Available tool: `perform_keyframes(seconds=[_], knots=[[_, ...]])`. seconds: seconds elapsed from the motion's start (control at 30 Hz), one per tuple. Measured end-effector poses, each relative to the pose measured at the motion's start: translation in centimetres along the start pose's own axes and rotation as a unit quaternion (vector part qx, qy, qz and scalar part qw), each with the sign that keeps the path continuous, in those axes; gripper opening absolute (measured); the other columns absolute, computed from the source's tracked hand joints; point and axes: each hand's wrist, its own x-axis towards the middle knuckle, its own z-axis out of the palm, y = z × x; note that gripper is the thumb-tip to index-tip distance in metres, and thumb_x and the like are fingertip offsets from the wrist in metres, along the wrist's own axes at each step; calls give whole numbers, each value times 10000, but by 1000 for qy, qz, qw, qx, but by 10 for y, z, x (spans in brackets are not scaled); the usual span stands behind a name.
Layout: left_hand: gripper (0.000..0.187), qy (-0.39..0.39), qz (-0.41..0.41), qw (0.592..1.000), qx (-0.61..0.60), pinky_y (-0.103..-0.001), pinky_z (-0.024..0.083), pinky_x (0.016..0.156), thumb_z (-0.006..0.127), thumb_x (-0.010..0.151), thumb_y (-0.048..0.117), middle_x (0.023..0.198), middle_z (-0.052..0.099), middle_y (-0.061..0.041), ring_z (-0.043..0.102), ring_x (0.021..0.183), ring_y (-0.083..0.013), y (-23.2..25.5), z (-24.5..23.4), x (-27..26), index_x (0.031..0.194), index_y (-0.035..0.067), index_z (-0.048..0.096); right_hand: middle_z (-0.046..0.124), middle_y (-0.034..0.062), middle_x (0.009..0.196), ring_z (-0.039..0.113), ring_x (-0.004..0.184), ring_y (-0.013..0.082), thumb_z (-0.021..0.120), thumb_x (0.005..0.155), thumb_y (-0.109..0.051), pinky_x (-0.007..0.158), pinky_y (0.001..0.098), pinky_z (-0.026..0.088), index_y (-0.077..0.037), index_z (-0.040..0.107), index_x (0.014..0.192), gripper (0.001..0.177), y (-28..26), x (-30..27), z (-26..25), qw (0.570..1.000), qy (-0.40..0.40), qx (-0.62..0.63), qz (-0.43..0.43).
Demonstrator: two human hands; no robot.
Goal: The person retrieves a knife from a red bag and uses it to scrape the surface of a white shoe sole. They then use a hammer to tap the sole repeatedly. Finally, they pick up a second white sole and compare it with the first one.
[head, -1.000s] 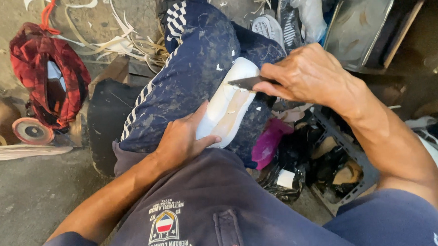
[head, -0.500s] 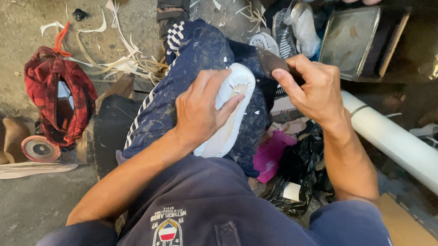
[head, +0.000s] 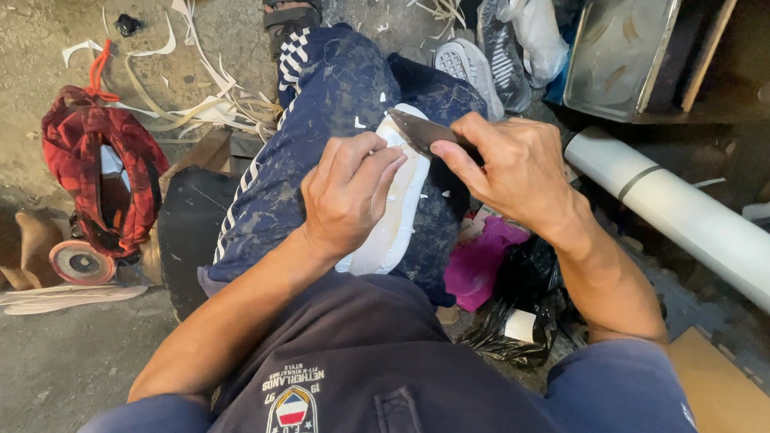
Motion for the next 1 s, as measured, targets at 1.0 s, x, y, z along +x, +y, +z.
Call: perform_keyframes(seconds=[1.0], knots=[[58, 18, -29, 997, -74, -307, 566, 590, 741, 957, 93, 957, 706, -63, 673, 690, -234, -3, 1, 0, 999, 83, 780, 601, 99, 566, 679, 595, 313, 623, 1085, -319, 580, 390, 528, -83, 624, 934, 280, 8, 0, 0, 1000, -19, -12, -15]])
